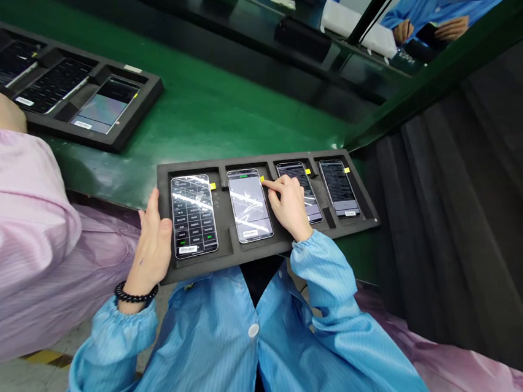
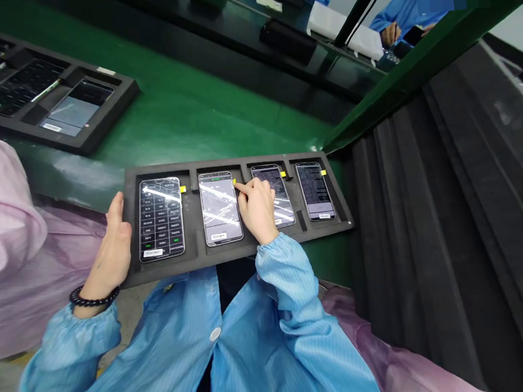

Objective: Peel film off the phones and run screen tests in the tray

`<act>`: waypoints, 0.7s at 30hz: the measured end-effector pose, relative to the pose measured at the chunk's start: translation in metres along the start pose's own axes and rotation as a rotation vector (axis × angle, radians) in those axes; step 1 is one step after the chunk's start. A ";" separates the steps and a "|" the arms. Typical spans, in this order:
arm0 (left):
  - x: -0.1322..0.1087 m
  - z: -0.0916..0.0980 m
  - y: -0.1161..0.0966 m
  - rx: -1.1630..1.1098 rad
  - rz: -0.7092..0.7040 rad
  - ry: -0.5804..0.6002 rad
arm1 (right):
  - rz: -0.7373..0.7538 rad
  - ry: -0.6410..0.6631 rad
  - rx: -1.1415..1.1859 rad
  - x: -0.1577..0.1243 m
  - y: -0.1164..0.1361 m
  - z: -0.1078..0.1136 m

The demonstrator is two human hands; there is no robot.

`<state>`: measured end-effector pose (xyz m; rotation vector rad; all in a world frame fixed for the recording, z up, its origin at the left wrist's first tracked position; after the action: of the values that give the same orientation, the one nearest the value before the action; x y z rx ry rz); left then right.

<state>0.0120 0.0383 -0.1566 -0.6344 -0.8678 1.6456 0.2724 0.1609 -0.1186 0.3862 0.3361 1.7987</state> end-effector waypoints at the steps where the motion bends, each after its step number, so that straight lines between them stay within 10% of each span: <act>1: 0.000 0.000 0.000 0.011 -0.005 0.002 | -0.001 0.004 0.006 -0.001 -0.001 0.000; 21: 0.002 -0.003 0.004 0.061 -0.005 0.015 | 0.054 0.042 0.098 -0.014 -0.001 0.001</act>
<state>0.0117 0.0402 -0.1617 -0.6012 -0.8042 1.6541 0.2771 0.1475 -0.1192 0.4301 0.4481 1.8497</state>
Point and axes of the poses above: each hand's wrist, its own x-axis towards the middle knuckle, its own z-axis out of the back of the hand, y = z × x, the point moved 7 cm from there along x, towards the middle knuckle, and after that the axes turned 2 degrees about x, right-handed, at the moved point
